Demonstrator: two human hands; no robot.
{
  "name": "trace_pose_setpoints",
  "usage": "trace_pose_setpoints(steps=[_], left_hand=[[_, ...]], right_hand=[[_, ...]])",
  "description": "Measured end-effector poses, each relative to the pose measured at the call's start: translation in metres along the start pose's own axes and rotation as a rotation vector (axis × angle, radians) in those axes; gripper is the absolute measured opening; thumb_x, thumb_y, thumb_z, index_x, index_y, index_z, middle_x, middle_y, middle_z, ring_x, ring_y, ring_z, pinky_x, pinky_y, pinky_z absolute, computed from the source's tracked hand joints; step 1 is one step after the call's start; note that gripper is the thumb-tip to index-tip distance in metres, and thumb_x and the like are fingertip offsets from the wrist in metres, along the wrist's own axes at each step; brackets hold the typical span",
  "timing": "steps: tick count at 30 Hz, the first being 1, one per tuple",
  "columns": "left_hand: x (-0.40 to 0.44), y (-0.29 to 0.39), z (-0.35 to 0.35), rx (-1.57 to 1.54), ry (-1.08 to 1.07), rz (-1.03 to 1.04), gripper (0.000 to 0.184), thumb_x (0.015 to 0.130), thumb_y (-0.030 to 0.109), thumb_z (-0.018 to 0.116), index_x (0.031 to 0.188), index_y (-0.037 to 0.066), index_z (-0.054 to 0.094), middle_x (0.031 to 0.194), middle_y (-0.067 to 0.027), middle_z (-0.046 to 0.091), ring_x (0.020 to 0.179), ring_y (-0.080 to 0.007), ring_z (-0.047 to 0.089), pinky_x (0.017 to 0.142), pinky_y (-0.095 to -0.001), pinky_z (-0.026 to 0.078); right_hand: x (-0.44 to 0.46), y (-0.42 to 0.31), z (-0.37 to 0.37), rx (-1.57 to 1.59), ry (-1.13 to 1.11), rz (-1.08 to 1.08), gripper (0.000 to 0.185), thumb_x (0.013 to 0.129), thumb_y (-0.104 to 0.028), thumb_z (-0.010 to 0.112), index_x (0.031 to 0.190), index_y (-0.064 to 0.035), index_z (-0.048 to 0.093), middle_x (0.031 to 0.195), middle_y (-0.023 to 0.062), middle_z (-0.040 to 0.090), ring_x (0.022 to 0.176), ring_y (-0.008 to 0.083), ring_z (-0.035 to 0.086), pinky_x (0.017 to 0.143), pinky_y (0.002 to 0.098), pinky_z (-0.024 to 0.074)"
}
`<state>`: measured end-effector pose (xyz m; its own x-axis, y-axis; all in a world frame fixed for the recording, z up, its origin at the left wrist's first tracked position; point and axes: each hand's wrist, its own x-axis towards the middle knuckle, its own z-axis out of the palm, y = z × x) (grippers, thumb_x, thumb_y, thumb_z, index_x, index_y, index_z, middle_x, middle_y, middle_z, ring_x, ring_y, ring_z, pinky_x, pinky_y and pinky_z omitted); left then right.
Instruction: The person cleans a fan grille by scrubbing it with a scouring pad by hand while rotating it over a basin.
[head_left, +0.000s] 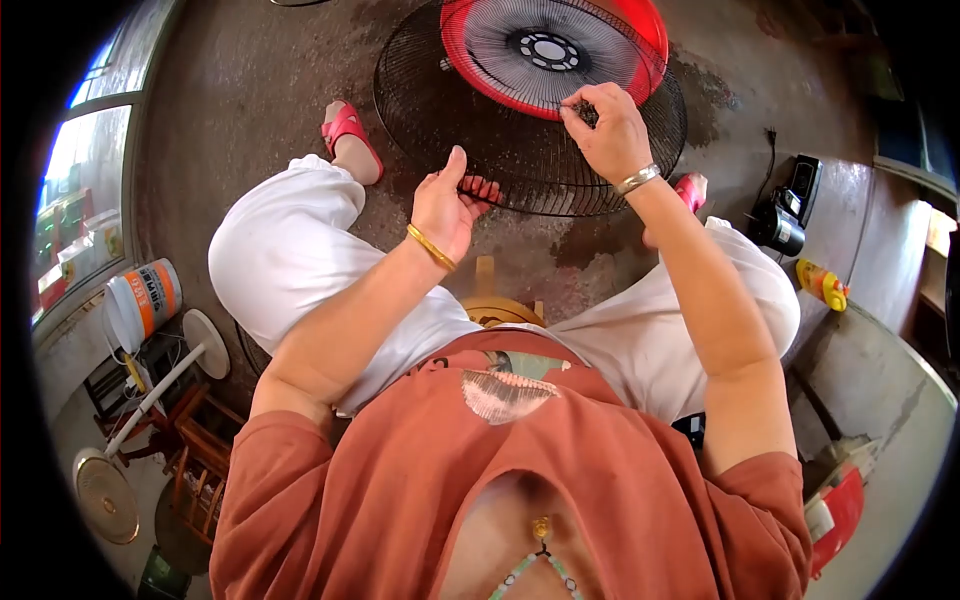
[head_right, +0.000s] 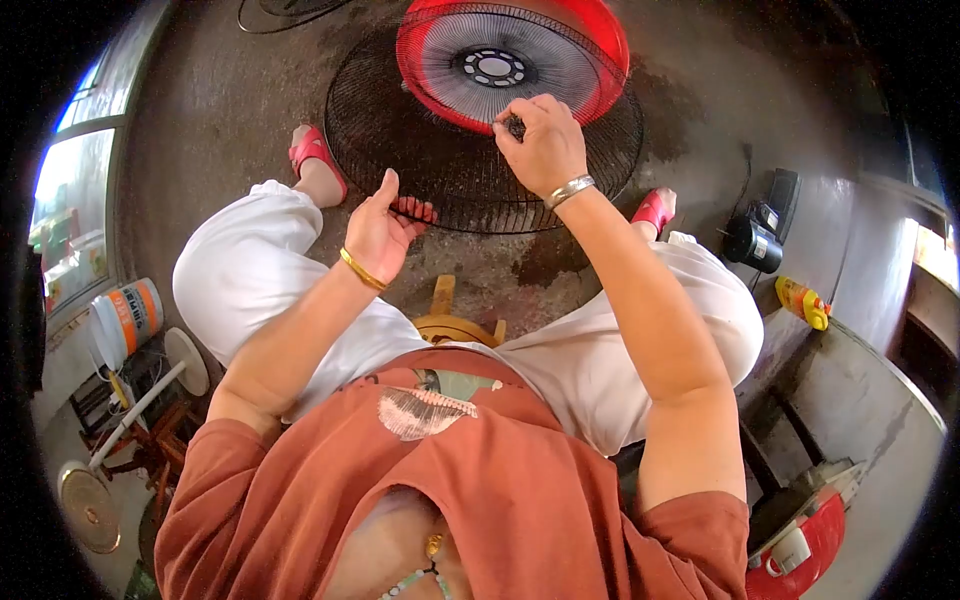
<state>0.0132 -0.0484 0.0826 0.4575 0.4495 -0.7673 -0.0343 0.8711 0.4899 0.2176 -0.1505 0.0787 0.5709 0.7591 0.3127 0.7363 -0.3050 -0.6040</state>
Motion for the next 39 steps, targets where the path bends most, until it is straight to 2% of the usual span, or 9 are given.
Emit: trace_pose_setpoints(steps=[6,12,15,19,22,25,32,34,39], left_hand=[[0.011,0.015,-0.005,-0.030,0.038,0.043,0.038,0.091,0.033,0.064,0.075,0.005,0.043,0.070,-0.0067,0.048,0.064,-0.0210,0.054,0.066,-0.0383,0.055],[0.004,0.017,0.000,0.015,0.025,0.019,0.039,0.090,0.035,0.065,0.072,0.006,0.046,0.070,-0.0071,0.049,0.067,-0.0233,0.054,0.070,-0.0397,0.053],[0.005,0.019,0.004,0.012,0.045,0.045,0.039,0.090,0.032,0.065,0.069,0.006,0.044,0.066,-0.0063,0.048,0.062,-0.0213,0.054,0.064,-0.0387,0.054],[0.019,0.047,-0.004,0.007,0.021,0.122,0.044,0.087,0.035,0.068,0.061,0.010,0.042,0.058,-0.0052,0.046,0.055,-0.0197,0.053,0.056,-0.0359,0.051],[0.029,0.074,-0.015,-0.093,-0.126,0.288,0.043,0.087,0.038,0.068,0.062,0.012,0.045,0.058,-0.0053,0.047,0.054,-0.0191,0.052,0.054,-0.0342,0.049],[0.026,0.042,-0.014,-0.091,0.099,0.163,0.042,0.083,0.044,0.070,0.066,0.011,0.050,0.058,-0.0038,0.047,0.048,-0.0190,0.050,0.051,-0.0347,0.047],[0.036,0.016,-0.015,0.027,0.235,0.000,0.044,0.077,0.026,0.079,0.063,0.012,0.040,0.057,-0.0018,0.039,0.044,-0.0172,0.041,0.046,-0.0359,0.046],[0.034,0.019,-0.013,0.044,0.243,0.025,0.045,0.076,0.027,0.079,0.063,0.012,0.038,0.057,-0.0015,0.038,0.044,-0.0169,0.041,0.046,-0.0352,0.046],[0.025,0.027,-0.005,0.080,0.254,0.063,0.046,0.075,0.029,0.080,0.069,0.010,0.039,0.058,-0.0016,0.037,0.045,-0.0166,0.041,0.045,-0.0349,0.046]], right_hand=[[-0.035,-0.051,-0.024,0.106,-0.223,-0.013,0.009,0.071,-0.014,0.068,0.076,-0.0122,0.061,0.081,0.0098,0.055,0.079,0.0309,0.054,0.068,0.0416,0.0430],[-0.015,-0.013,0.000,-0.030,0.033,-0.021,0.010,0.075,-0.019,0.070,0.080,-0.0122,0.064,0.086,0.0076,0.058,0.085,0.0283,0.056,0.073,0.0400,0.0423],[0.006,-0.003,-0.006,0.187,-0.110,0.189,0.011,0.076,-0.021,0.071,0.082,-0.0119,0.069,0.084,0.0101,0.062,0.079,0.0289,0.058,0.072,0.0385,0.0451],[0.020,0.021,-0.021,0.780,-0.004,0.611,0.017,0.080,-0.017,0.074,0.090,-0.0037,0.071,0.087,0.0019,0.068,0.081,0.0090,0.057,0.077,0.0243,0.0455],[0.011,0.034,-0.028,0.998,0.043,0.743,0.017,0.080,-0.012,0.072,0.094,-0.0027,0.069,0.091,0.0033,0.067,0.085,0.0098,0.058,0.081,0.0242,0.0450],[-0.002,0.034,-0.025,1.024,0.008,0.867,0.017,0.080,-0.010,0.072,0.095,-0.0026,0.068,0.092,0.0031,0.066,0.088,0.0098,0.058,0.083,0.0239,0.0447],[-0.013,0.027,-0.002,0.688,-0.239,0.660,0.016,0.079,-0.018,0.073,0.090,-0.0071,0.069,0.086,0.0025,0.067,0.080,0.0095,0.057,0.074,0.0255,0.0459],[-0.018,0.012,-0.001,0.385,-0.238,0.397,0.022,0.074,-0.024,0.074,0.088,-0.0086,0.068,0.083,0.0109,0.065,0.075,0.0210,0.060,0.070,0.0330,0.0475],[-0.042,-0.044,-0.002,0.211,-0.206,-0.025,0.013,0.071,-0.009,0.070,0.080,-0.0084,0.061,0.088,0.0101,0.056,0.086,0.0310,0.055,0.075,0.0392,0.0465]])
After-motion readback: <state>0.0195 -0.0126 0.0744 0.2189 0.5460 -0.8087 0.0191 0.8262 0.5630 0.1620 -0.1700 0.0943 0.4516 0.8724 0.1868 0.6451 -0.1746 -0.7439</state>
